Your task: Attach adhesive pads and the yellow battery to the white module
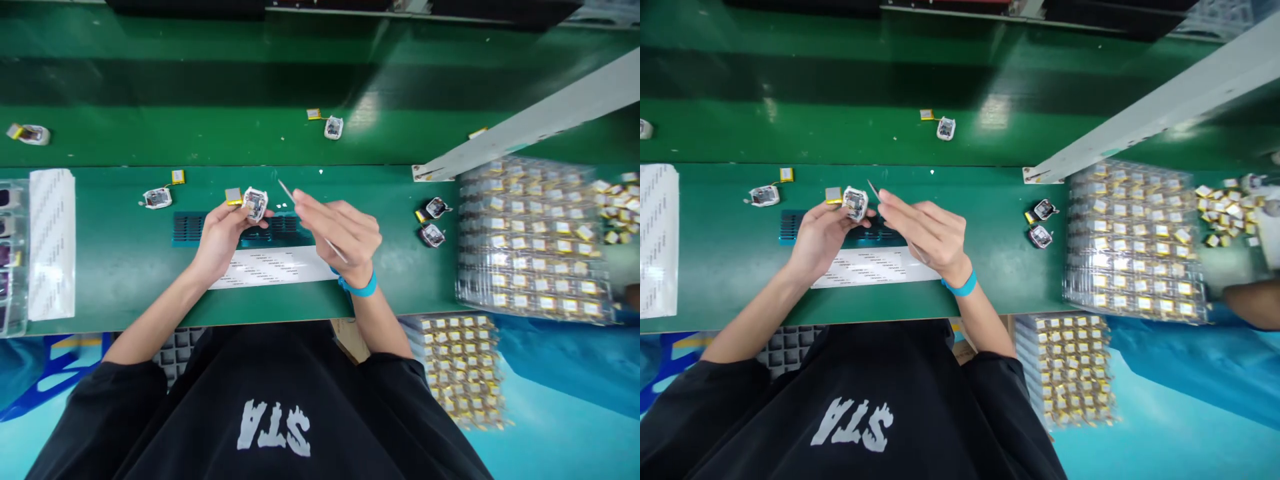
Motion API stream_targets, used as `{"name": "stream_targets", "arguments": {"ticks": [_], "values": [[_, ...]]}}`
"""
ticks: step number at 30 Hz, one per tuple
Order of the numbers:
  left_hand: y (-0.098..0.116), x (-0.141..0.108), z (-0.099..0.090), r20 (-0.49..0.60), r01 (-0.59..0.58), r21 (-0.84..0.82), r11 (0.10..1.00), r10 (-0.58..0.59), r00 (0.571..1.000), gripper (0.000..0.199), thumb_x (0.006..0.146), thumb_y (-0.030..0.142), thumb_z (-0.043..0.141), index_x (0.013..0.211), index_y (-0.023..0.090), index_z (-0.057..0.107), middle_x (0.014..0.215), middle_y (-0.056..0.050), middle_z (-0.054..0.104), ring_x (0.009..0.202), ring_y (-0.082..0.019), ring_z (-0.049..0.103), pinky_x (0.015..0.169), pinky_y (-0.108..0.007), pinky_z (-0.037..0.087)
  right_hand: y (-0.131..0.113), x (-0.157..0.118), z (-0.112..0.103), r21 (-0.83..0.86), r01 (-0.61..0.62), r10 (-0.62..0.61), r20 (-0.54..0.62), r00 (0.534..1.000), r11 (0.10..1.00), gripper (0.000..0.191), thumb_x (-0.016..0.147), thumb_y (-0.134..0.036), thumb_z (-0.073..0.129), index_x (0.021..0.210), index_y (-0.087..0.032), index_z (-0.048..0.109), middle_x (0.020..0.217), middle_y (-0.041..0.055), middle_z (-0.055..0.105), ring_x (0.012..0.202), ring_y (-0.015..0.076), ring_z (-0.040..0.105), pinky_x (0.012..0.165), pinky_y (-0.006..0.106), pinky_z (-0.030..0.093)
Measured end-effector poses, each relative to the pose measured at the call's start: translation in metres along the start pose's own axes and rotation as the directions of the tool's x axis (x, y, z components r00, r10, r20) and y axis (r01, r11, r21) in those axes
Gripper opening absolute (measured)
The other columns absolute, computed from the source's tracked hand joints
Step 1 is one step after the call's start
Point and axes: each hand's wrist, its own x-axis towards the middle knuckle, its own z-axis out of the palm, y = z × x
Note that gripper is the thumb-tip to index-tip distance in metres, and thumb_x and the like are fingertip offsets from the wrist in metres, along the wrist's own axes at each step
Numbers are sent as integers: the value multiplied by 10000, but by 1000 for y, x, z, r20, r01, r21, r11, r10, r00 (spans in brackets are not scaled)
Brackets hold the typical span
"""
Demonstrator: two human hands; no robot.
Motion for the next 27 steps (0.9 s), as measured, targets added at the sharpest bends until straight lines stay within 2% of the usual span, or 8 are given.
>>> {"name": "stream_targets", "arguments": {"ticks": [5, 10, 16, 18, 20, 22, 24, 27], "values": [[-6, 2, -3, -122, 45, -34, 998, -49, 991, 103, 882, 192, 707, 783, 174, 724, 801, -47, 775, 589, -115, 579, 577, -246, 497, -5, -11, -2, 17, 68, -70, 211, 975, 998, 445, 1018, -141, 622, 1407, -357, 635, 1363, -29, 691, 871, 151, 787, 691, 310, 655], [-2, 0, -2, -191, 75, -127, 989, -99, 977, 154, 827, 164, 716, 793, 205, 572, 934, -51, 814, 556, -108, 614, 579, -258, 535, -11, -11, -3, 14, 154, -150, 327, 933, 988, 372, 1015, -141, 637, 1355, -288, 679, 1357, 4, 698, 876, 158, 781, 650, 306, 630], [-2, 0, -4, -147, 90, -74, 993, -100, 984, 235, 829, 217, 720, 774, 217, 491, 904, -45, 808, 560, -131, 677, 591, -279, 569, -8, -14, 5, 98, 79, -105, 304, 947, 992, 501, 965, -105, 694, 1412, -325, 643, 1323, -11, 724, 868, 169, 788, 646, 313, 634], [-4, -1, -4, -126, 40, 8, 999, -39, 991, 258, 843, 259, 741, 794, 223, 490, 851, -37, 788, 533, -129, 652, 557, -274, 543, -5, -11, 0, 174, -22, -29, 282, 959, 985, 485, 963, -91, 686, 1385, -328, 664, 1282, -14, 752, 914, 176, 795, 697, 322, 650], [-6, -3, -4, -73, -73, 188, 979, 88, 993, 240, 879, 309, 736, 824, 224, 518, 754, -14, 741, 522, -127, 623, 537, -267, 505, -2, -6, -12, 257, -232, 156, 284, 946, 938, 402, 966, -107, 688, 1296, -334, 725, 1219, -23, 788, 948, 183, 797, 757, 337, 658], [-8, -7, -3, 44, -231, 420, 877, 235, 971, 184, 908, 314, 713, 859, 217, 565, 699, 11, 691, 545, -125, 601, 544, -257, 468, 2, -3, -28, 267, -431, 348, 307, 886, 862, 293, 969, -149, 702, 1180, -335, 784, 1140, -26, 816, 905, 184, 797, 759, 342, 652], [-12, -11, -2, 216, -385, 577, 720, 320, 922, 116, 922, 269, 687, 886, 210, 595, 700, 26, 668, 578, -120, 589, 576, -248, 453, 8, -7, -43, 205, -529, 445, 346, 826, 823, 208, 972, -199, 707, 1094, -328, 815, 1071, -19, 831, 826, 184, 789, 723, 343, 641], [-22, -14, 0, 441, -550, 618, 562, 331, 834, 66, 962, 239, 633, 914, 208, 601, 757, 16, 682, 652, -138, 625, 671, -265, 487, 15, -22, -57, 115, -609, 513, 432, 742, 785, 154, 988, -266, 687, 994, -304, 836, 1034, 3, 835, 842, 206, 798, 764, 362, 649]]}}
